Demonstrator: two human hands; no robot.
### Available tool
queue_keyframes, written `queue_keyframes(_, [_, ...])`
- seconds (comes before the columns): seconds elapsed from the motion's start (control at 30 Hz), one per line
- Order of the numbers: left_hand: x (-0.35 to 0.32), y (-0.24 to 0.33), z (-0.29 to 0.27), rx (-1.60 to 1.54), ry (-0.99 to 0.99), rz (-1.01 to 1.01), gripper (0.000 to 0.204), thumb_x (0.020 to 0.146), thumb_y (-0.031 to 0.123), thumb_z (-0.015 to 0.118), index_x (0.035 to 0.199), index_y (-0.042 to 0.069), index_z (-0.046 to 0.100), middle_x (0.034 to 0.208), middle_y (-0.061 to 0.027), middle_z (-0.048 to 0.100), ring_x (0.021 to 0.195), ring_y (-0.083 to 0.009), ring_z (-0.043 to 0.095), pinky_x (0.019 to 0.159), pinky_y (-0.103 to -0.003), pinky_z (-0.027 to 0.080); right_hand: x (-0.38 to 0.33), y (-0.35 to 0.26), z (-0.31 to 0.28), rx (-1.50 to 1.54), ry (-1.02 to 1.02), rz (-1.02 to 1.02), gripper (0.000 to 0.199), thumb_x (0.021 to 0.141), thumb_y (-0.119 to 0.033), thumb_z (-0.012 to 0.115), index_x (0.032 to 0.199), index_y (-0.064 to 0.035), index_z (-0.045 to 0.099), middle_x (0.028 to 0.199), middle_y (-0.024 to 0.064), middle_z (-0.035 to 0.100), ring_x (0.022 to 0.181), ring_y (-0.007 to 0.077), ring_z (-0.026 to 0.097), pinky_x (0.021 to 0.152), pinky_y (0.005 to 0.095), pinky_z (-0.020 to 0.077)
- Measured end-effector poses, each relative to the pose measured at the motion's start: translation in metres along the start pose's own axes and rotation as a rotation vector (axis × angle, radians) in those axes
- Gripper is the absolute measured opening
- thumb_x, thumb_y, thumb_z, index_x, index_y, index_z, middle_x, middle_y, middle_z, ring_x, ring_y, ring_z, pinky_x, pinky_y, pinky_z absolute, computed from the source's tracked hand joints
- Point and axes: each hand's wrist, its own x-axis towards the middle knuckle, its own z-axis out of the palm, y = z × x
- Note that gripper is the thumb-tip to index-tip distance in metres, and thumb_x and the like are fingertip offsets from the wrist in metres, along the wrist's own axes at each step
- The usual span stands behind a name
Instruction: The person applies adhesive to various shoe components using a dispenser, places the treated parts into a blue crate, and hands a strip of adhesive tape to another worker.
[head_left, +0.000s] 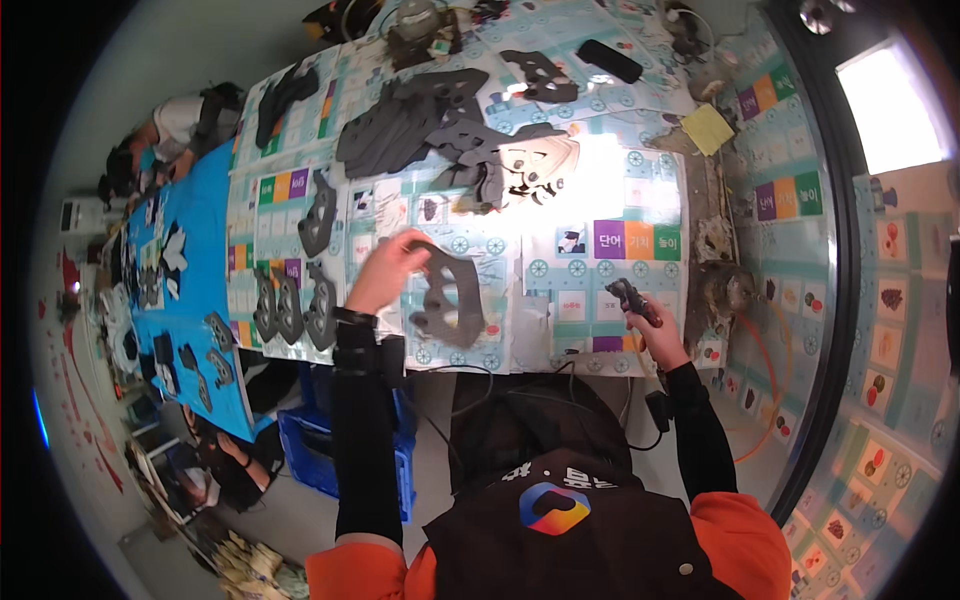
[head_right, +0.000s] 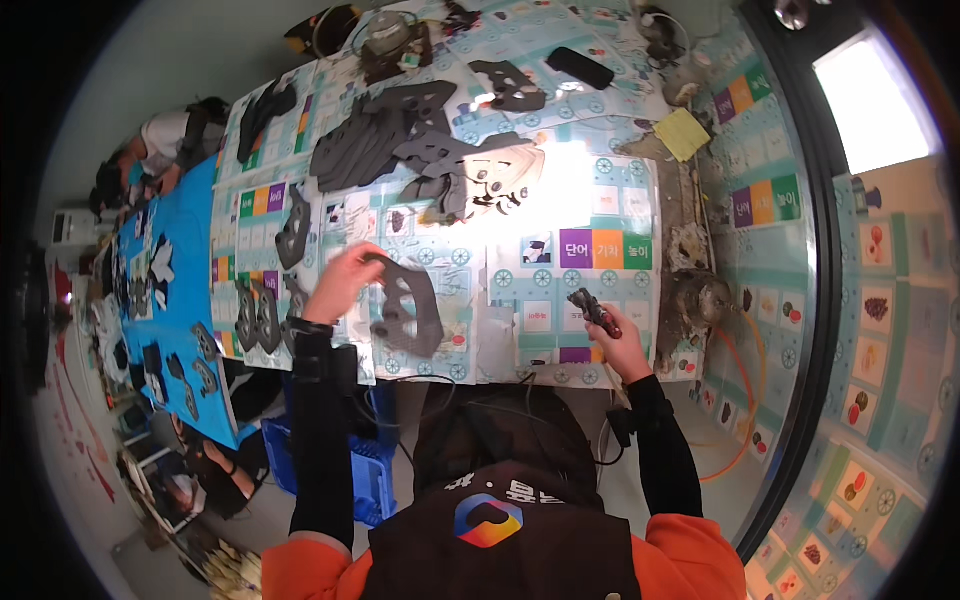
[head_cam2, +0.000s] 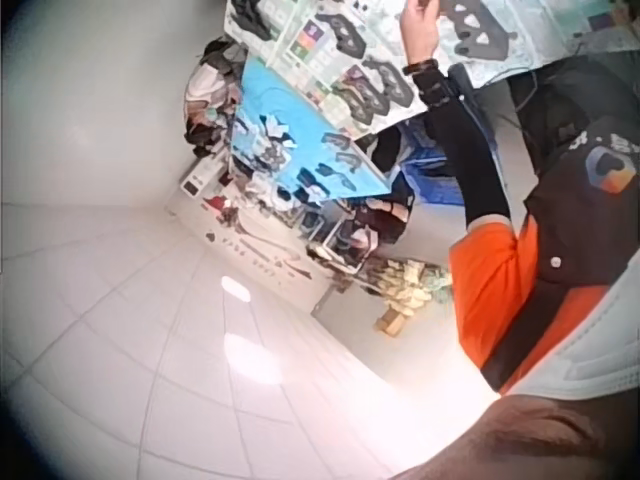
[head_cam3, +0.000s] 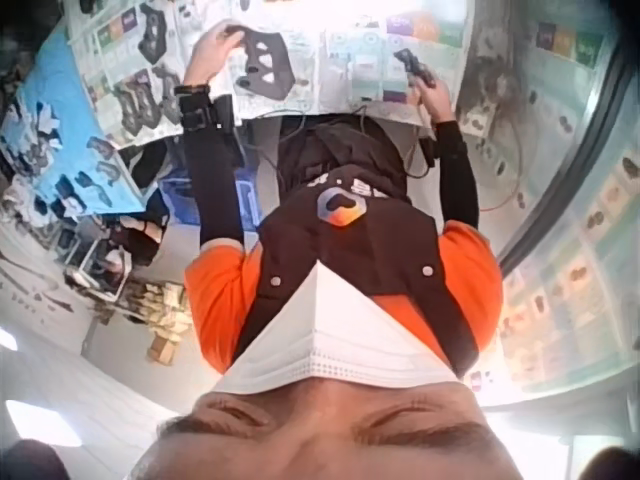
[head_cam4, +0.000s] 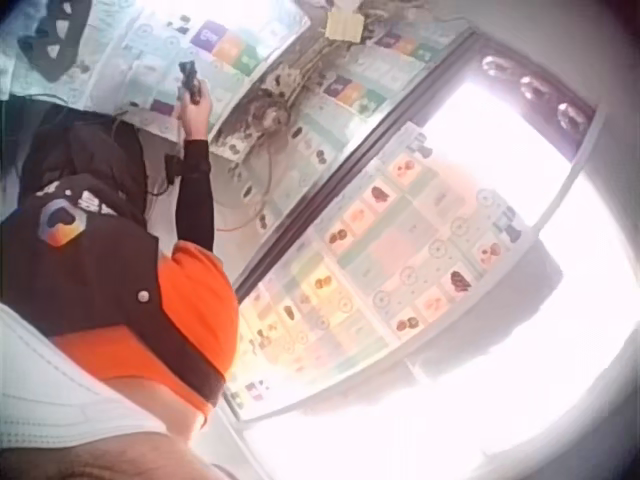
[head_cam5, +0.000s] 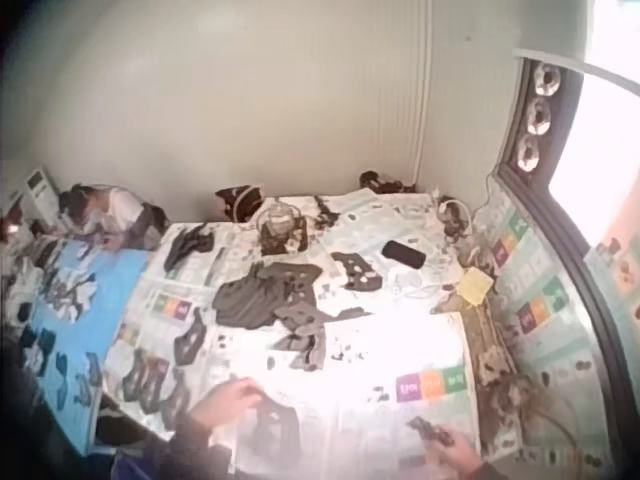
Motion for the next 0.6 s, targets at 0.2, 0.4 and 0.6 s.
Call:
queue_keyframes(0.2, [0.007,-0.099,0.058,0.569,0.191,0.112,0.036,0.091,0.025,0.075,0.119,0.006,0.063,0.111,-0.0144,0.066,0.103,-0.0338,0.064,0.087,-0.045,0.053,0.014,-0.017,0.053,-0.198,-0.173,0.028,0.025,0.091,-0.005,0.066,0.117,-0.0047,0.065,0.085,0.0012,0.065,0.069,0.0070,0.058,0.049,0.0253,0.0443])
queue_keyframes(0.4, [-0.053,-0.163,0.124,0.629,0.382,-0.480,0.084,0.066,0.044,0.094,0.122,0.001,0.049,0.122,-0.0201,0.061,0.116,-0.0388,0.061,0.088,-0.049,0.055,0.015,-0.030,0.079,-0.229,-0.296,0.036,0.029,0.093,-0.003,0.065,0.121,-0.0033,0.063,0.090,0.0020,0.066,0.075,0.0079,0.061,0.051,0.0257,0.0445])
queue_keyframes(0.6, [-0.071,-0.200,0.136,0.534,0.614,-0.239,0.072,0.064,0.013,0.095,0.118,-0.001,0.048,0.118,-0.0222,0.061,0.111,-0.0438,0.062,0.086,-0.051,0.054,0.029,-0.041,0.135,-0.438,-0.360,0.095,0.058,0.089,-0.013,0.069,0.143,0.0025,0.055,0.085,0.0056,0.067,0.066,0.0098,0.058,0.059,0.0291,0.0477])
